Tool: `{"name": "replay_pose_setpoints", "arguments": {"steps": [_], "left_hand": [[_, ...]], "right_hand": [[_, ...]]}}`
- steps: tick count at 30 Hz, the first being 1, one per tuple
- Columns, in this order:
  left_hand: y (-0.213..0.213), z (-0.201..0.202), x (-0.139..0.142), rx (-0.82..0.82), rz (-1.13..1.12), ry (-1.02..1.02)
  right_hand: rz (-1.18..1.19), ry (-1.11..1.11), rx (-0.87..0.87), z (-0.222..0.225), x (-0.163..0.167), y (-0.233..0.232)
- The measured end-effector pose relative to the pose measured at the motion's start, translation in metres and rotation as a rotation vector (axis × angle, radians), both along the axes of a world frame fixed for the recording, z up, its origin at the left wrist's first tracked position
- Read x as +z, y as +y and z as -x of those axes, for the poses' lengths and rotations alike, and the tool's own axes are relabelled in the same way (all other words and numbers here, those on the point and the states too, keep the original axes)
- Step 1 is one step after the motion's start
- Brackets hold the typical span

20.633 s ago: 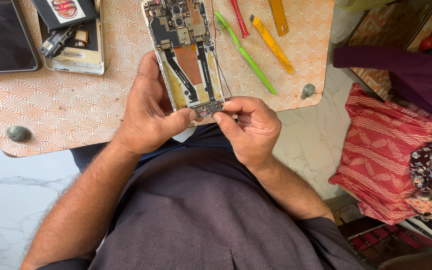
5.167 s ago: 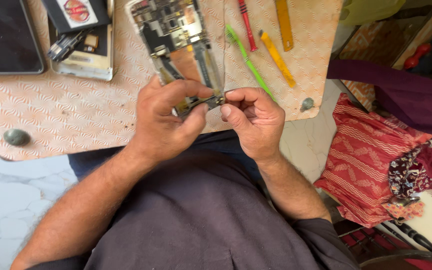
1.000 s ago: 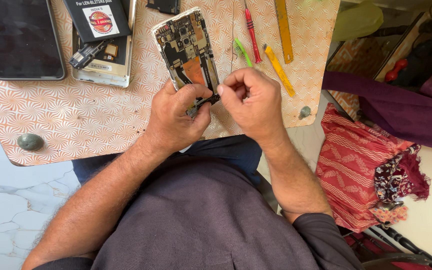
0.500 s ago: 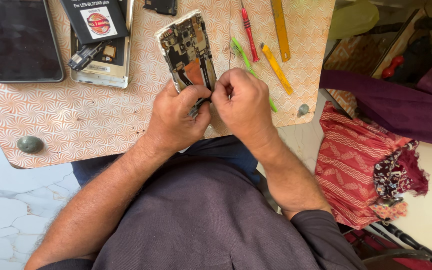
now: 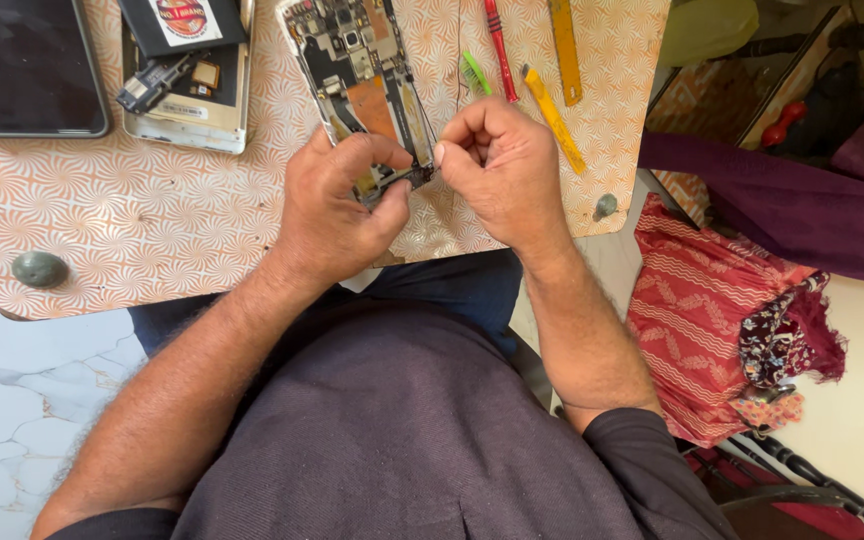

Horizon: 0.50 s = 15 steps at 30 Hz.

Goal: The person cleans a small circuit board with a toothbrush and utility knife, then reattaches it to the phone's internal frame. The person also handles the phone chassis and various tools on the workbench.

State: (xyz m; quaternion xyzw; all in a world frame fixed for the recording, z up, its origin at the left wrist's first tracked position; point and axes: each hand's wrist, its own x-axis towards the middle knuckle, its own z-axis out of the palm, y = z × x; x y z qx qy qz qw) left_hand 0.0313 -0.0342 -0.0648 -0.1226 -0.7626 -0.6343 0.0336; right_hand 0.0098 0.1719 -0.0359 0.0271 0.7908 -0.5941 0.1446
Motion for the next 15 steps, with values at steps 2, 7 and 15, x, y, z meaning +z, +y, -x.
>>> {"name": "replay_pose_setpoints", "arguments": {"steps": [2, 7, 15], "left_hand": [[-0.0009, 0.0006, -0.0001, -0.009, -0.022, -0.001], [-0.0003, 0.0025, -0.0029, -0.011, -0.006, 0.019], [0.0018, 0.0042, -0.0097, -0.014, -0.031, -0.020]], "right_hand": [[0.031, 0.002, -0.011, -0.0006, -0.0012, 0.0002], [0.121, 0.021, 0.017, -0.0059, -0.0005, 0.0019], [0.055, 0.024, 0.095, -0.0099, 0.0026, 0.0075]]}}
